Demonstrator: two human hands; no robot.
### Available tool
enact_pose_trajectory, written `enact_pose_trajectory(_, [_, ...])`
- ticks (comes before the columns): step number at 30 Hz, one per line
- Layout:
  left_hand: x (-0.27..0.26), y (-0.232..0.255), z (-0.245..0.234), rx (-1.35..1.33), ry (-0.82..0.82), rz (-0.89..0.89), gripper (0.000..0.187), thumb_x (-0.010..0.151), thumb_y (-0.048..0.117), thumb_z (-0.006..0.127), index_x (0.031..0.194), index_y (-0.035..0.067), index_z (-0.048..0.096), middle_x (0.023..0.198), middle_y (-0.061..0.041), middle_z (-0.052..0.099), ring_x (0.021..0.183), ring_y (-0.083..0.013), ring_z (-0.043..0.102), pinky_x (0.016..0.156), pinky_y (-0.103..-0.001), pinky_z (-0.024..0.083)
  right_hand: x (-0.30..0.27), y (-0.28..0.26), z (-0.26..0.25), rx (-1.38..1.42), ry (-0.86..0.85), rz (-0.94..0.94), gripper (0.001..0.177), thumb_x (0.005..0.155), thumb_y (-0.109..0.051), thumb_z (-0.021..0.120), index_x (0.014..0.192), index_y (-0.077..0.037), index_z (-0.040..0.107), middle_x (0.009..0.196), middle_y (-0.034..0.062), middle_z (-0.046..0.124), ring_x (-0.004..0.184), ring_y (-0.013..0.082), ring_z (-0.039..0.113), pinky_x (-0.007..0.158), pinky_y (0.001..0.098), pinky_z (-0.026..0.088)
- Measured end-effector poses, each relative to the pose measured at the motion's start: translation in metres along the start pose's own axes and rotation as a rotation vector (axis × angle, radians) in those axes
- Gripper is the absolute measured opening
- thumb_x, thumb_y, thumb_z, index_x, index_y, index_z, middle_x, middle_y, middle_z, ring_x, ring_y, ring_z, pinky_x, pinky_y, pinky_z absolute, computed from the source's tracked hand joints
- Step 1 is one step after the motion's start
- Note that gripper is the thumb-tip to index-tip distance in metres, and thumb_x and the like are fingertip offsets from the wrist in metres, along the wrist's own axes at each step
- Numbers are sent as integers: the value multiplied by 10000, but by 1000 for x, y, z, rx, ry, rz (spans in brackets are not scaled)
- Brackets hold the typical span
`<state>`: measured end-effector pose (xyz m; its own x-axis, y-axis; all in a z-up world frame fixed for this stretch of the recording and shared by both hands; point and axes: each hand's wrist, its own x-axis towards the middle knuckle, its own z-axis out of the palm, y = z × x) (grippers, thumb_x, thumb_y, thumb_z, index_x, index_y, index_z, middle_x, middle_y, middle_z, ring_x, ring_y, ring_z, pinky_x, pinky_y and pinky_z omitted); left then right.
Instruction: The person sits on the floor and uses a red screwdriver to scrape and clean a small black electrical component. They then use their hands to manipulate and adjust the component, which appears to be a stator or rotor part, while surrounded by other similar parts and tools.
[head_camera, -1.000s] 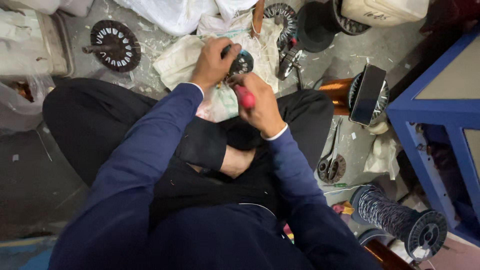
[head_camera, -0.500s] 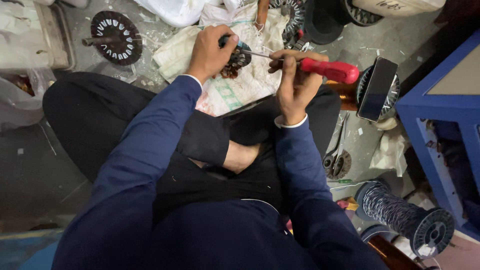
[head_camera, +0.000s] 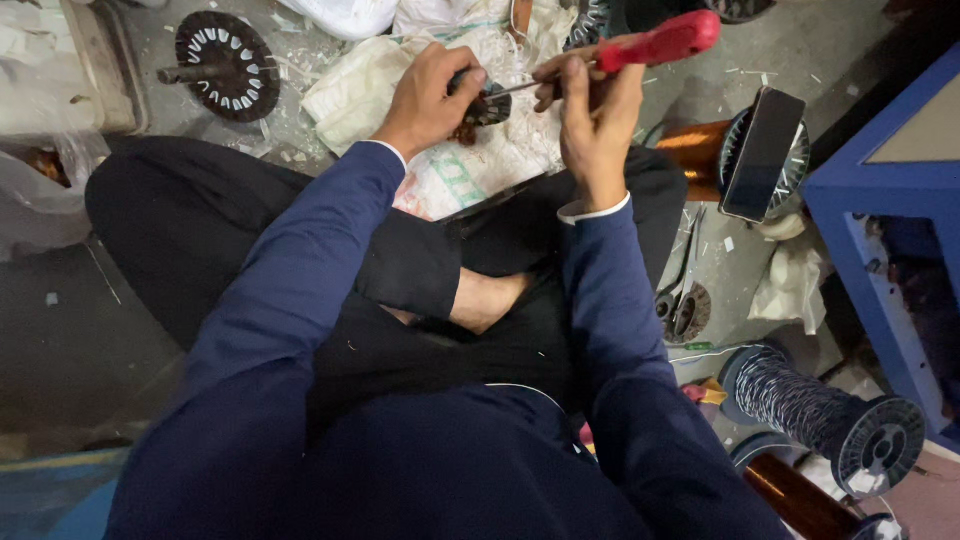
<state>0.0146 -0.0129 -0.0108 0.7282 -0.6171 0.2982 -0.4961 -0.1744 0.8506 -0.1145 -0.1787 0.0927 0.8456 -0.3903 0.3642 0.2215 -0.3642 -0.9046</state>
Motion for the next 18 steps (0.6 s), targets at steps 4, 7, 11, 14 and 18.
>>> enact_pose_trajectory(4, [2,9,1,18,31,5,221,1016,270,678,989,53,713,883,-191,651,891,-390,620,794,-471,476,-15,11,18,-612,-59,-379,231,911,44,703,1103,5,579,977,217,656,847,365,668,729,394,550])
enact_pose_trajectory(7, [5,13,-1,-56,70,-18,239,1007,287,678,992,50,707,873,-176,679,872,-370,650,792,-447,495,-33,-3,30,-397,-371,-231,221,879,101,635,1063,-12,590,965,186,659,896,383,678,791,413,551])
enact_pose_trajectory(11, [3,1,-1,-176,111,-220,329,1038,328,638,983,3,658,869,-184,655,830,-345,645,790,-420,504,-26,-26,18,-347,-134,-298,140,988,85,595,1079,-21,595,1028,181,706,885,291,709,802,368,576])
enact_pose_trajectory(14, [4,-10,4,-135,131,-103,359,1059,313,606,934,-16,680,882,-197,659,850,-367,623,805,-447,479,-24,-38,12,42,111,-91,53,1104,-10,541,1142,5,509,999,164,716,795,173,693,754,316,596])
enact_pose_trajectory(18, [-3,-3,13,-177,-7,-100,396,1065,329,581,942,-24,709,857,-202,649,849,-367,623,792,-439,469,-18,-33,4,188,131,-105,94,1154,-59,558,1160,-1,484,1045,197,708,778,180,659,730,306,578])
